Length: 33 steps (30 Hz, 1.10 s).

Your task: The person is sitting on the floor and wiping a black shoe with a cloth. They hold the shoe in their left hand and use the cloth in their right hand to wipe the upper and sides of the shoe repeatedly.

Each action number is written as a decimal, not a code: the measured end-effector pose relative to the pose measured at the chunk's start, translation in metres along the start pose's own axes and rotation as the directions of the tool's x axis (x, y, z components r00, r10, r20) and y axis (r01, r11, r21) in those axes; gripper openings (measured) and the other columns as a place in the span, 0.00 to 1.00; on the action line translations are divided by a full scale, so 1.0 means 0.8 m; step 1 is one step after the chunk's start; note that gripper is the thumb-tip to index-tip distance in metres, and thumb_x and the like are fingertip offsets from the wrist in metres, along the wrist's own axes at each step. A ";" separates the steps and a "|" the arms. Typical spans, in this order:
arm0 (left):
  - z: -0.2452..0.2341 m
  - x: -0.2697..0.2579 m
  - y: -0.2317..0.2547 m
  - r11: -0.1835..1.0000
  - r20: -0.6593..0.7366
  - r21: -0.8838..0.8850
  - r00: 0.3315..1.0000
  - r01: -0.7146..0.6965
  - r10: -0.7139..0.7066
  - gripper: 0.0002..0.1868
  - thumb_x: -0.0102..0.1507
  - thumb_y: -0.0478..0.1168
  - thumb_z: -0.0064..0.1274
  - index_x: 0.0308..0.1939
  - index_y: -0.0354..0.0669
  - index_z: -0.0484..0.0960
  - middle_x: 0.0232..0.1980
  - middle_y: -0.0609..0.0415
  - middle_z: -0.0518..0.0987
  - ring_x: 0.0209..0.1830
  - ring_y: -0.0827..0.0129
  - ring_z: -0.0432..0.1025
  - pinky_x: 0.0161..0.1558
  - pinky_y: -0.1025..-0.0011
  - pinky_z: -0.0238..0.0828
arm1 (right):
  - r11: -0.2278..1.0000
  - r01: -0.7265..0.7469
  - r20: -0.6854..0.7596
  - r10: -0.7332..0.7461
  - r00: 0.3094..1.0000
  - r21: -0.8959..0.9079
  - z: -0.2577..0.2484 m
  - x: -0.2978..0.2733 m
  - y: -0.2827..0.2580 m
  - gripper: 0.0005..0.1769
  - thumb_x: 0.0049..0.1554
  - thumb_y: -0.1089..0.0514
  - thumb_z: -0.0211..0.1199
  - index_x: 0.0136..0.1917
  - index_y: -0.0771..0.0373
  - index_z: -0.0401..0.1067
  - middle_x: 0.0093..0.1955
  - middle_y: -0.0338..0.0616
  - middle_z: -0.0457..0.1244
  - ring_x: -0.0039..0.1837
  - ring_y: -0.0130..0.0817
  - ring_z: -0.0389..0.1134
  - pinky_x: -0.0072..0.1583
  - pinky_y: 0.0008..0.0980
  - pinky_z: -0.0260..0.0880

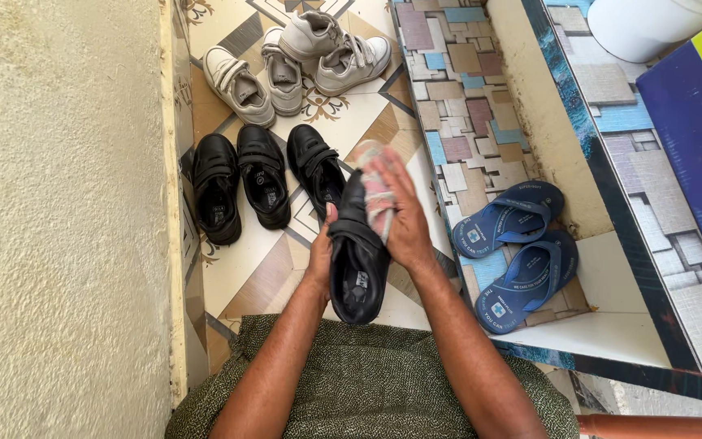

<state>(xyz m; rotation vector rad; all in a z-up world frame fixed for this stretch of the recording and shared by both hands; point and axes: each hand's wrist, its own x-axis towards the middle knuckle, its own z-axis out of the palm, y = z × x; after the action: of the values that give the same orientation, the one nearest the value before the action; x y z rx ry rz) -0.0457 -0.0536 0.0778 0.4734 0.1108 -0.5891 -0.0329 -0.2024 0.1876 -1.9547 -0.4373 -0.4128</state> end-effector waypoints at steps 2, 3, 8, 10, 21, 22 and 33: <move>-0.005 0.007 -0.001 0.997 -0.054 -0.003 0.995 -0.083 0.082 0.37 0.71 0.69 0.38 0.56 0.36 0.77 0.42 0.46 0.81 0.37 0.62 0.80 0.40 0.64 0.83 | 0.999 -0.053 0.060 0.053 0.997 -0.006 0.001 -0.001 -0.005 0.29 0.63 0.61 0.58 0.77 0.56 0.64 0.83 0.52 0.51 0.82 0.48 0.54 0.78 0.42 0.55; -0.006 0.009 0.004 0.995 -0.102 -0.023 0.990 -0.101 0.099 0.36 0.71 0.68 0.38 0.55 0.36 0.77 0.42 0.46 0.82 0.37 0.63 0.80 0.41 0.65 0.83 | 0.996 -0.088 0.061 0.088 0.994 0.009 0.004 -0.001 -0.006 0.27 0.63 0.61 0.59 0.75 0.55 0.66 0.83 0.50 0.52 0.81 0.47 0.56 0.78 0.41 0.57; -0.008 0.003 0.041 0.965 -0.195 -0.071 0.952 -0.254 0.236 0.36 0.71 0.67 0.38 0.56 0.36 0.77 0.43 0.46 0.82 0.38 0.62 0.80 0.41 0.64 0.83 | 0.992 -0.098 0.075 0.105 0.992 -0.081 0.037 -0.025 -0.012 0.28 0.56 0.68 0.50 0.68 0.57 0.72 0.77 0.47 0.59 0.77 0.46 0.61 0.76 0.41 0.61; -0.005 -0.001 0.056 0.945 -0.187 -0.086 0.937 -0.315 0.295 0.35 0.71 0.67 0.37 0.56 0.36 0.77 0.43 0.46 0.82 0.38 0.62 0.80 0.42 0.64 0.83 | 0.987 0.051 0.052 -0.043 0.998 -0.154 0.047 -0.037 -0.017 0.22 0.58 0.67 0.56 0.65 0.60 0.73 0.71 0.47 0.64 0.74 0.47 0.64 0.76 0.45 0.59; 0.001 -0.016 0.097 0.901 -0.071 -0.124 0.910 -0.415 0.409 0.35 0.71 0.67 0.37 0.57 0.36 0.77 0.45 0.45 0.81 0.40 0.61 0.80 0.43 0.63 0.82 | 0.924 0.099 -0.167 -0.039 0.985 0.370 0.075 -0.072 -0.022 0.16 0.74 0.50 0.48 0.51 0.58 0.73 0.51 0.42 0.68 0.56 0.32 0.71 0.64 0.36 0.71; -0.002 -0.014 0.093 0.906 -0.067 -0.131 0.915 -0.403 0.397 0.35 0.71 0.67 0.37 0.57 0.36 0.77 0.45 0.45 0.81 0.41 0.61 0.80 0.43 0.63 0.82 | 0.857 -0.033 -0.260 0.193 0.946 0.515 0.068 -0.065 -0.022 0.16 0.72 0.50 0.47 0.56 0.60 0.71 0.53 0.44 0.68 0.56 0.34 0.71 0.61 0.37 0.72; 0.000 -0.002 0.075 0.919 -0.075 -0.133 0.929 -0.370 0.363 0.35 0.71 0.66 0.37 0.58 0.36 0.77 0.47 0.45 0.81 0.42 0.60 0.79 0.45 0.62 0.82 | 0.986 -0.130 0.199 0.107 0.974 0.106 0.083 0.108 0.008 0.29 0.59 0.59 0.52 0.74 0.61 0.64 0.66 0.54 0.64 0.68 0.46 0.67 0.68 0.40 0.68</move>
<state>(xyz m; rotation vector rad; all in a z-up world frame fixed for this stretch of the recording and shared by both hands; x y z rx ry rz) -0.0133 -0.0095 0.1021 0.3551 0.1071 -0.1980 0.0513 -0.1343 0.1969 -1.9004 -0.4552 -0.1184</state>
